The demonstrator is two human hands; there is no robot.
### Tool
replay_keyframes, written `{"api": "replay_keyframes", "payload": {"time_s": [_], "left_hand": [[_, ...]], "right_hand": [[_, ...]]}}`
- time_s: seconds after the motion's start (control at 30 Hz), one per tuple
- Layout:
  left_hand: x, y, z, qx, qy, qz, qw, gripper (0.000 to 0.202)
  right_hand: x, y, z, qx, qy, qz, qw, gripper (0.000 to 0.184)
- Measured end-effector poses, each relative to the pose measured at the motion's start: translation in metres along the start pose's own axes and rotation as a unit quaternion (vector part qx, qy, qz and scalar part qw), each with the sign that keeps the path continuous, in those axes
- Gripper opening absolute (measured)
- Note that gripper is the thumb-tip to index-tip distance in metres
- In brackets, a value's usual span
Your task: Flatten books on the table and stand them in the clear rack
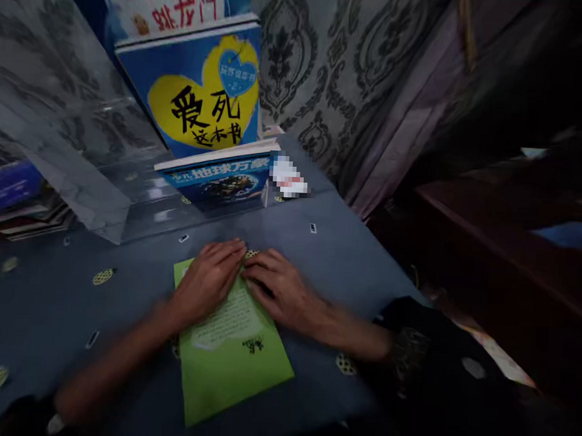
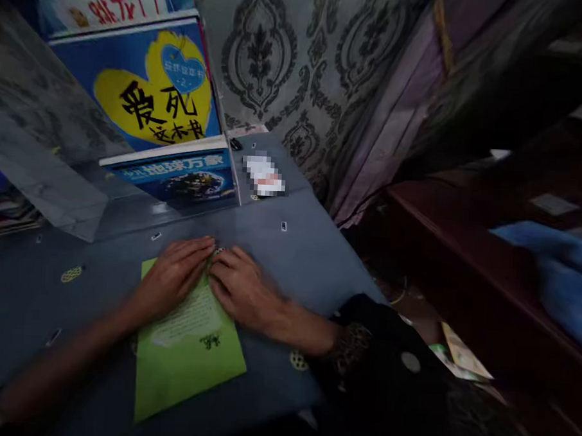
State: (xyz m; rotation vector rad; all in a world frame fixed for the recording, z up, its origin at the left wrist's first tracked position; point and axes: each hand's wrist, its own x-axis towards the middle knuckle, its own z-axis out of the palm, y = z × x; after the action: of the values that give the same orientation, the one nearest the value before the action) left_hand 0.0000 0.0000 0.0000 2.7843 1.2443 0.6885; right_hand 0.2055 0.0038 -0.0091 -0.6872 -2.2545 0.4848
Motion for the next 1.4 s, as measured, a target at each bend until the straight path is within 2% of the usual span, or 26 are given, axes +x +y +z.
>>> {"api": "replay_keyframes", "payload": {"time_s": [0.13, 0.37, 0.5, 0.67, 0.83, 1.0, 1.23, 1.4], "left_hand": [[-0.002, -0.001, 0.002, -0.031, 0.009, -0.026, 0.999, 0.034], [-0.003, -0.003, 0.005, -0.072, 0.040, -0.045, 0.996, 0.032], [-0.002, -0.003, 0.004, -0.085, 0.043, -0.048, 0.994, 0.031], [-0.002, -0.002, 0.001, -0.097, 0.047, -0.062, 0.992, 0.032], [-0.003, -0.004, 0.001, -0.076, 0.043, -0.073, 0.994, 0.031], [-0.004, -0.004, 0.004, -0.025, 0.049, -0.060, 0.997, 0.031], [-0.003, 0.003, 0.002, 0.029, 0.037, -0.017, 0.999, 0.030], [-0.005, 0.003, 0.000, 0.033, 0.026, 0.001, 0.999, 0.032]], "right_hand": [[0.000, -0.002, -0.005, -0.034, -0.031, -0.004, 0.999, 0.017], [-0.001, -0.015, -0.005, -0.169, -0.073, -0.015, 0.983, 0.026], [0.000, -0.011, 0.001, -0.184, -0.064, -0.007, 0.981, 0.025], [0.007, -0.001, 0.004, -0.199, -0.083, 0.000, 0.976, 0.030], [0.016, 0.012, 0.005, -0.155, -0.094, 0.014, 0.983, 0.035], [0.022, 0.031, 0.000, -0.062, -0.080, 0.009, 0.995, 0.027], [0.026, 0.039, -0.014, 0.088, -0.066, 0.075, 0.991, 0.017], [0.026, 0.041, -0.013, 0.072, -0.075, 0.059, 0.993, 0.019]]}}
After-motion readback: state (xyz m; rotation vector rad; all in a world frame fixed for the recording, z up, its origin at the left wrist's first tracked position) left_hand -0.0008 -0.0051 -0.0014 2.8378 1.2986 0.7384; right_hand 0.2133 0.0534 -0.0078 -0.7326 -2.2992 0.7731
